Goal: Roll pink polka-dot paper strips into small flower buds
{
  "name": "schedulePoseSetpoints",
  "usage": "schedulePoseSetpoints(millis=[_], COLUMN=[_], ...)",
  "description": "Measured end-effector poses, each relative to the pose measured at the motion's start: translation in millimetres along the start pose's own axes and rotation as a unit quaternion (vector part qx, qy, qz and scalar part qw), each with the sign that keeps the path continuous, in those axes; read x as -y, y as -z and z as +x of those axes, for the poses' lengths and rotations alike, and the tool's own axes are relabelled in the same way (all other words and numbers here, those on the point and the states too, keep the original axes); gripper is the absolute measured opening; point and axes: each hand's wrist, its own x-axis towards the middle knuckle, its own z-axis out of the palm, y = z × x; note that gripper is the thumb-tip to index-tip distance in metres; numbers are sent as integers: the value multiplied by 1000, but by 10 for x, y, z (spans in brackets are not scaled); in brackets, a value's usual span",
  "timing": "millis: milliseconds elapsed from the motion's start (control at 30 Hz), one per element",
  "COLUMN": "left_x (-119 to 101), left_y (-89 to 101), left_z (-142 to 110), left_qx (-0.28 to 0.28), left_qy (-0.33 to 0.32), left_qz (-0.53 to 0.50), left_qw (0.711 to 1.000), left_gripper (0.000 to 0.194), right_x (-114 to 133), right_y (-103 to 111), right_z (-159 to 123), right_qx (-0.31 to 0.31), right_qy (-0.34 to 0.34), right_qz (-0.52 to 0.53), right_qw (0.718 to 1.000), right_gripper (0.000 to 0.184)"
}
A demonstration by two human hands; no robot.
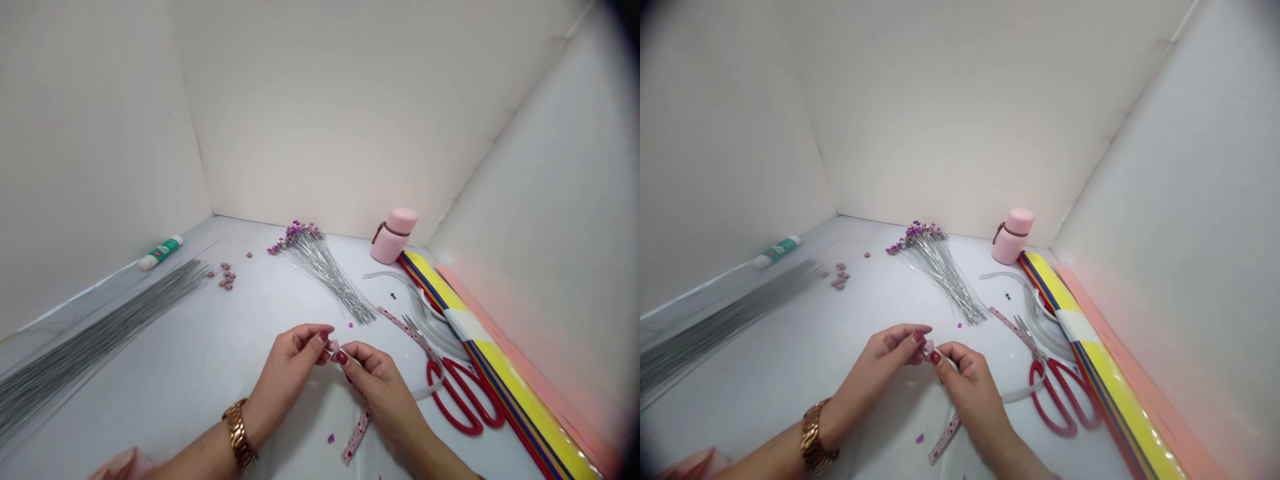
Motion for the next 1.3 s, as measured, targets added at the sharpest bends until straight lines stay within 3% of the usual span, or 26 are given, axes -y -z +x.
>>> schedulePoseSetpoints(millis=[100, 267, 533, 833, 1067, 1300], left_x=[-14, -10, 10, 43, 42, 56], left_y=[7, 4, -12, -40, -37, -48], left_z=[8, 3, -4, -15, -24, -35], left_qx=[6, 2, -25, -46, -47, -55], left_qy=[6, -9, 24, 8, 4, -8], left_qz=[-23, 39, 23, 68, 68, 90], left_qw=[1000, 999, 999, 997, 997, 994], left_gripper=[24, 17, 16, 17, 16, 16], right_x=[-10, -20, 23, -49, -99, -120], right_y=[9, 3, 12, -11, 55, 46], right_z=[0, 4, 17, 21, 42, 47], right_qx=[-14, -1, 21, 10, 28, 42], right_qy=[-3, -2, 10, 1, 71, 46], right_qz=[3, -1, -18, -83, -135, -120], right_qw=[1000, 1000, 1000, 996, 988, 991], right_gripper=[34, 33, 28, 27, 27, 27])
